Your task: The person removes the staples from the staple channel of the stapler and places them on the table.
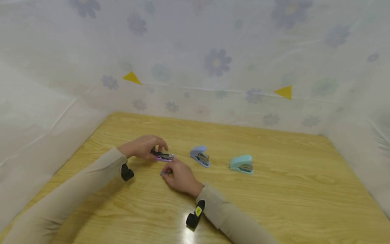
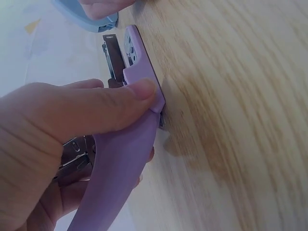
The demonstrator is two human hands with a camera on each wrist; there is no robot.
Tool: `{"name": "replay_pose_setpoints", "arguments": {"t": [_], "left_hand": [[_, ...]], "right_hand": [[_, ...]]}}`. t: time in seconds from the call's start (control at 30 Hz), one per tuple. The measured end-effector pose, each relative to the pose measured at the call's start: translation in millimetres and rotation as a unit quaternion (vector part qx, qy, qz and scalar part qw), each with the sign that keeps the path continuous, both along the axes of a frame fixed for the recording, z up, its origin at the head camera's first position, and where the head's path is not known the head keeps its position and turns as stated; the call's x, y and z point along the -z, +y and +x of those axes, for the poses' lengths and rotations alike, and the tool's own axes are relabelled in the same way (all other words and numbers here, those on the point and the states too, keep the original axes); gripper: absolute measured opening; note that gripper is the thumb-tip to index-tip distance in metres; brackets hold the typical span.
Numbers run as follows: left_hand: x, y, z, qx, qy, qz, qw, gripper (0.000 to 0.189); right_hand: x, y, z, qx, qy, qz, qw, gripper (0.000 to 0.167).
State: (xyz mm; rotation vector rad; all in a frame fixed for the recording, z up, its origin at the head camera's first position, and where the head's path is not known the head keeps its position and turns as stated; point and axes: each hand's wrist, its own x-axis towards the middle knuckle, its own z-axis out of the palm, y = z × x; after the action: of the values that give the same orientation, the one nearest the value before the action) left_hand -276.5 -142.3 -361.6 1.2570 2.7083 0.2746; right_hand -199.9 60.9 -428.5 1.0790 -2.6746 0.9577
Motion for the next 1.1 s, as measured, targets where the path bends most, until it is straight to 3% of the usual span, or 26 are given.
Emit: {"name": "replay_pose_setpoints", "arguments": {"t": [0.4, 0.77, 1.1], "left_hand": [[-1.1, -3.4, 4.3, -0.019, 0.008, 0.021, 0.9996, 0.044], [-1.3, 7.5, 8.2, -0.023, 0.026, 0.049, 0.9982, 0.042], [-3.3, 32.3, 15.6, -0.018, 0.088, 0.053, 0.9946, 0.035]], "right_hand": [[3.3, -1.8, -1.1, -0.009, 0.006, -0.013, 0.9999, 0.012], [8.4, 14.0, -5.5, -0.018, 0.029, -0.116, 0.9927, 0.014], [11.3, 44.3, -8.1, 0.027, 0.086, -0.154, 0.9841, 0.012]]}}
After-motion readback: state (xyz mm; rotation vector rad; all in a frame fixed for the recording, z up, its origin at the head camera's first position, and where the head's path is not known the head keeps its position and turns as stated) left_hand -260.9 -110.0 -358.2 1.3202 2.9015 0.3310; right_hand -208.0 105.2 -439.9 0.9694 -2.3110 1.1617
